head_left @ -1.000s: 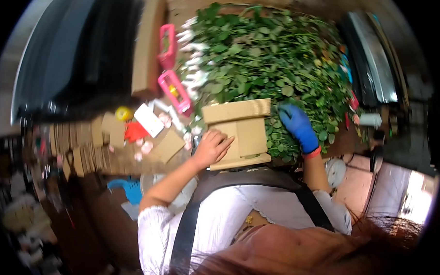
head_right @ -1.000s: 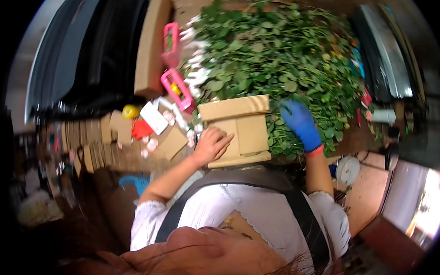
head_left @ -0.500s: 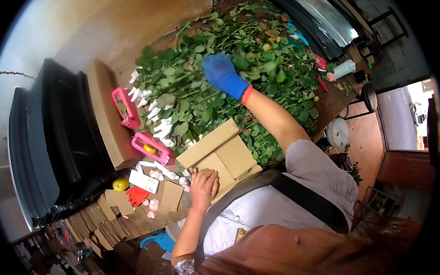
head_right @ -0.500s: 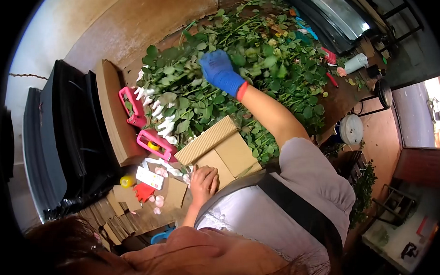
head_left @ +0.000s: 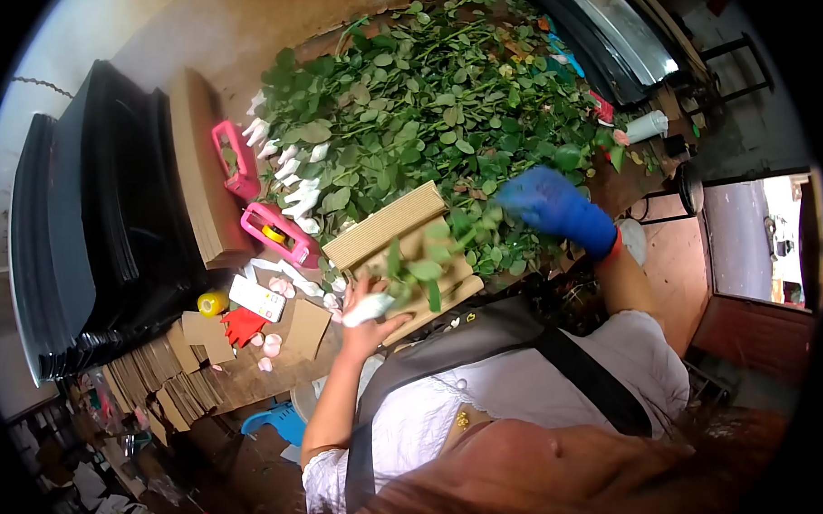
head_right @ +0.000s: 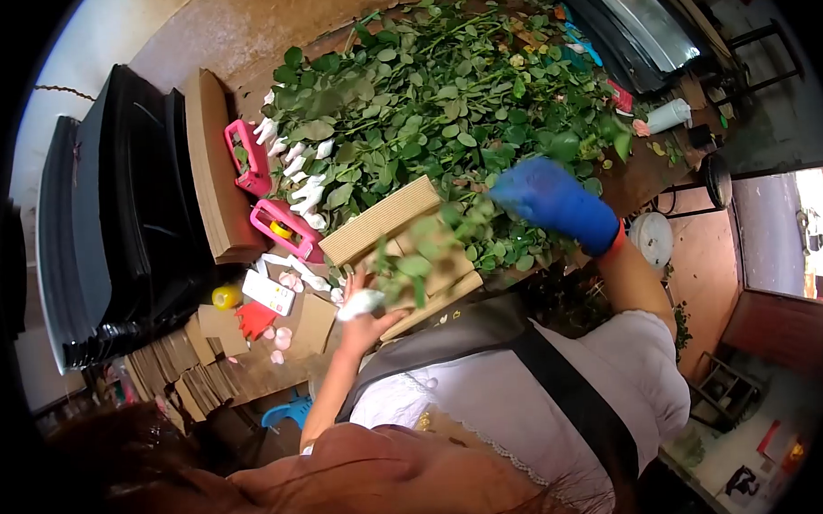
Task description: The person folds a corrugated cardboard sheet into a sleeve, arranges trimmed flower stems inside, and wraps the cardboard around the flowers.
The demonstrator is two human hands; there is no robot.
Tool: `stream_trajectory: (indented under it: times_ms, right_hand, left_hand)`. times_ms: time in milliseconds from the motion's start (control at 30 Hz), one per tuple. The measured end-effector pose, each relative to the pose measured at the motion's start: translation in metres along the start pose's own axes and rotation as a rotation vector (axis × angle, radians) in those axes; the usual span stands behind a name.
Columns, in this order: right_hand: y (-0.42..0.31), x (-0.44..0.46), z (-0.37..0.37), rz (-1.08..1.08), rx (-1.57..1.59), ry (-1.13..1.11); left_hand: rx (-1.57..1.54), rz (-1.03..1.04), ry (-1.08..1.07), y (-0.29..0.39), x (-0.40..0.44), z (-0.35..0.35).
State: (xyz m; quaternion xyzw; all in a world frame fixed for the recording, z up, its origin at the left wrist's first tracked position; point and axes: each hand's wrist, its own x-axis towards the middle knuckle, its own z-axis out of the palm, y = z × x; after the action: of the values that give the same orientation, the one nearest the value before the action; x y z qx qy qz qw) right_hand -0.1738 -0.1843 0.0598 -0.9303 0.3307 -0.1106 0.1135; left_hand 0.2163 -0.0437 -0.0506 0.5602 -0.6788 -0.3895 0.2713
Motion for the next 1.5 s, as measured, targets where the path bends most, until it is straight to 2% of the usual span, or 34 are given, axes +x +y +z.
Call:
stream_trajectory:
  times_ms: [133, 200, 233, 267, 333, 400, 433, 500, 567, 667, 767, 800, 900, 1033, 1133, 1167, 1233, 1300, 1367, 1433, 1500]
  right_hand:
    - [-0.006, -0.068, 0.054, 0.127, 0.001, -0.229]
    - [-0.020, -0.076, 0.062, 0.149, -0.113, -0.243]
    - [-0.023, -0.077, 0.065, 0.156, -0.172, -0.250]
    - [-0.025, -0.063, 0.051, 0.312, -0.208, -0.480]
    - [-0.012, -0.031, 0.043, 0.319, -0.266, -0.302]
    - [-0.003, 0.037, 0.031, 0.243, -0.258, -0.005]
    - [0.019, 0.063, 0.051, 0.164, -0.134, 0.135]
    - [0.033, 0.129, 0.068, 0.305, -0.045, 0.007]
    - [0.081, 0.162, 0.143, 0.190, -0.417, 0.202]
    - [0.091, 0.197, 0.155, 0.384, -0.470, -0.264]
    - [0.061, 0.200, 0.094, 0.365, -0.382, 0.103]
    - [0.058, 0.186, 0.081, 0.216, -0.343, 0.355]
    - [0.074, 0.155, 0.067, 0.190, 0.017, 0.306]
    - [0.023, 0.111, -0.005, -0.012, -0.216, 0.549]
    - [-0.002, 0.082, -0.006, -0.084, -0.221, 0.341]
    - [0.008, 0.076, -0.003, -0.057, -0.210, 0.337]
    - [0.046, 0.059, 0.021, 0.006, -0.179, 0.323]
    - [0.097, 0.034, 0.029, 0.312, -0.572, 0.141]
    - [0.101, 0.038, 0.021, 0.193, -0.506, 0.418]
    - [0.040, 0.062, -0.003, 0.012, -0.335, 0.655]
    - [0.001, 0.079, 0.000, -0.055, -0.258, 0.536]
  left_hand:
    - [0.016, 0.145, -0.002, 0.003, 0.003, -0.004]
    - [0.173, 0.284, -0.036, -0.004, 0.005, -0.003]
    - [0.160, 0.272, -0.036, -0.005, 0.004, 0.000]
    - [0.151, 0.257, -0.034, -0.003, 0.002, 0.000]
    - [0.153, 0.233, -0.054, 0.001, 0.002, -0.002]
    - [0.167, 0.210, -0.093, 0.009, 0.004, -0.007]
    - [0.175, 0.199, -0.113, 0.012, 0.005, -0.008]
    - [0.183, 0.203, -0.135, 0.013, 0.006, -0.009]
    - [0.186, 0.206, -0.148, 0.016, 0.006, -0.010]
    - [0.182, 0.197, -0.155, 0.021, 0.004, -0.011]
    - [0.162, 0.189, -0.132, 0.015, 0.004, -0.007]
    - [0.148, 0.182, -0.131, 0.015, 0.004, -0.007]
    - [0.121, 0.185, -0.119, 0.014, 0.004, -0.006]
    - [0.171, 0.212, -0.138, 0.007, 0.004, -0.006]
    - [0.015, 0.090, -0.154, 0.008, 0.003, -0.005]
    - [0.004, 0.064, -0.133, 0.001, 0.002, -0.001]
    - [0.139, 0.204, -0.140, 0.010, 0.005, -0.007]
    - [0.149, 0.215, -0.108, 0.010, 0.004, -0.005]
    - [0.118, 0.220, -0.109, 0.005, 0.003, -0.003]
    - [0.141, 0.215, -0.118, 0.008, 0.004, -0.005]
    - [0.140, 0.245, -0.110, 0.009, 0.005, -0.005]
